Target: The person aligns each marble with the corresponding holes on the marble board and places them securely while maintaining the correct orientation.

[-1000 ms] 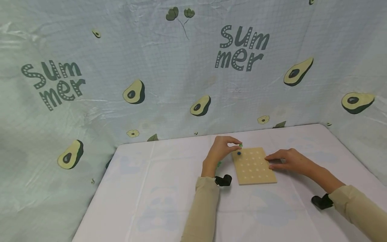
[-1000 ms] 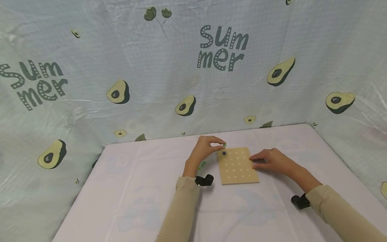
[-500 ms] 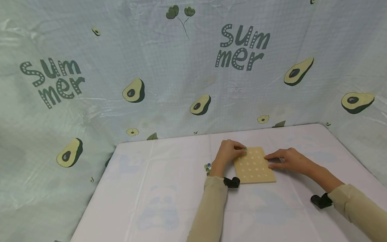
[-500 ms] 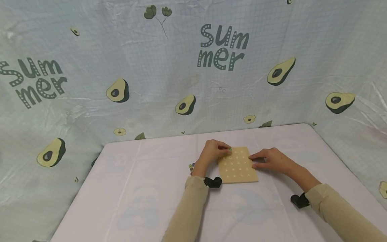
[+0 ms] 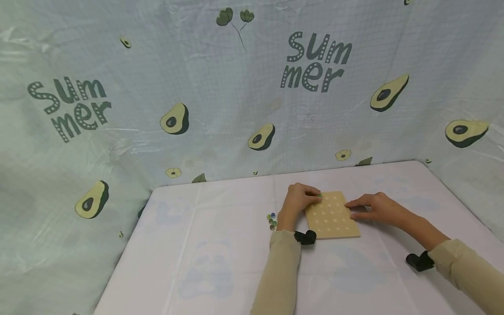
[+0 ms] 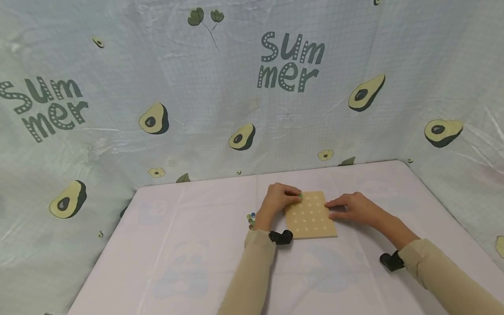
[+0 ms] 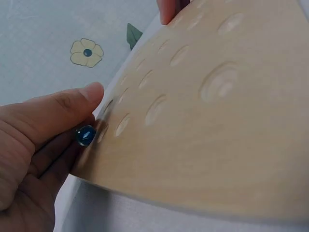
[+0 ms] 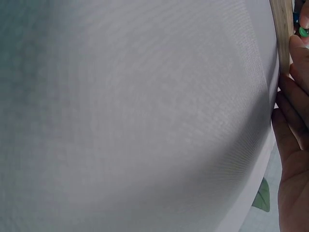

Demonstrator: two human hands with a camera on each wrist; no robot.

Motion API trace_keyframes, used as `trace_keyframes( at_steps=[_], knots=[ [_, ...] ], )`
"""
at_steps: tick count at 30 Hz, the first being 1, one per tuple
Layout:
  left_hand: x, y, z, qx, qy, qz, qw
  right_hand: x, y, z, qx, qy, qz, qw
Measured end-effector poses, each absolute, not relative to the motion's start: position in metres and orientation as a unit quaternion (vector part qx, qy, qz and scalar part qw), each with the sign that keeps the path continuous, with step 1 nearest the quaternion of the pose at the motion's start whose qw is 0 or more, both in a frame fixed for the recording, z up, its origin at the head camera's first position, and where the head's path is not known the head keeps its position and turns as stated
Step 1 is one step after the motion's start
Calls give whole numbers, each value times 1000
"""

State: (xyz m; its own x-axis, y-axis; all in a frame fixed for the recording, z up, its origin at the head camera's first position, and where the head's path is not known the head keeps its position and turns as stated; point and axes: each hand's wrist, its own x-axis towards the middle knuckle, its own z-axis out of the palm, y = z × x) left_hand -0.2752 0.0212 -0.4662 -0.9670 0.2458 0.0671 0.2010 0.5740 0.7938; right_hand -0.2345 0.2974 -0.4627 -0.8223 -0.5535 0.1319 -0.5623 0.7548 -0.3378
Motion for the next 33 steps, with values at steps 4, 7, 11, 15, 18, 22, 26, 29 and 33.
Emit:
trace_keyframes(
  at_steps=[4,7,11,15,18,22,26,29,33],
  knots=[
    [-275,21,-466,132,885,446,26,-234,298,-461,296,-937,183,8],
    [-275,21,-467,136,886,443,23,-234,297,-460,299,-937,180,11],
    [-275,22,-467,135,885,445,20,-233,296,-459,299,-937,179,16],
    [-274,23,-467,132,884,449,24,-231,295,-458,291,-939,181,7],
    [-274,23,-468,133,882,452,24,-231,294,-458,291,-940,181,4],
    [-272,24,-469,135,882,452,19,-230,294,-459,297,-938,182,11],
    [-271,25,-468,134,882,452,20,-229,296,-459,304,-934,184,24],
    [-272,25,-467,131,880,456,26,-229,297,-460,308,-932,187,28],
    [-272,24,-465,128,877,462,37,-231,298,-461,308,-932,188,23]
  ],
)
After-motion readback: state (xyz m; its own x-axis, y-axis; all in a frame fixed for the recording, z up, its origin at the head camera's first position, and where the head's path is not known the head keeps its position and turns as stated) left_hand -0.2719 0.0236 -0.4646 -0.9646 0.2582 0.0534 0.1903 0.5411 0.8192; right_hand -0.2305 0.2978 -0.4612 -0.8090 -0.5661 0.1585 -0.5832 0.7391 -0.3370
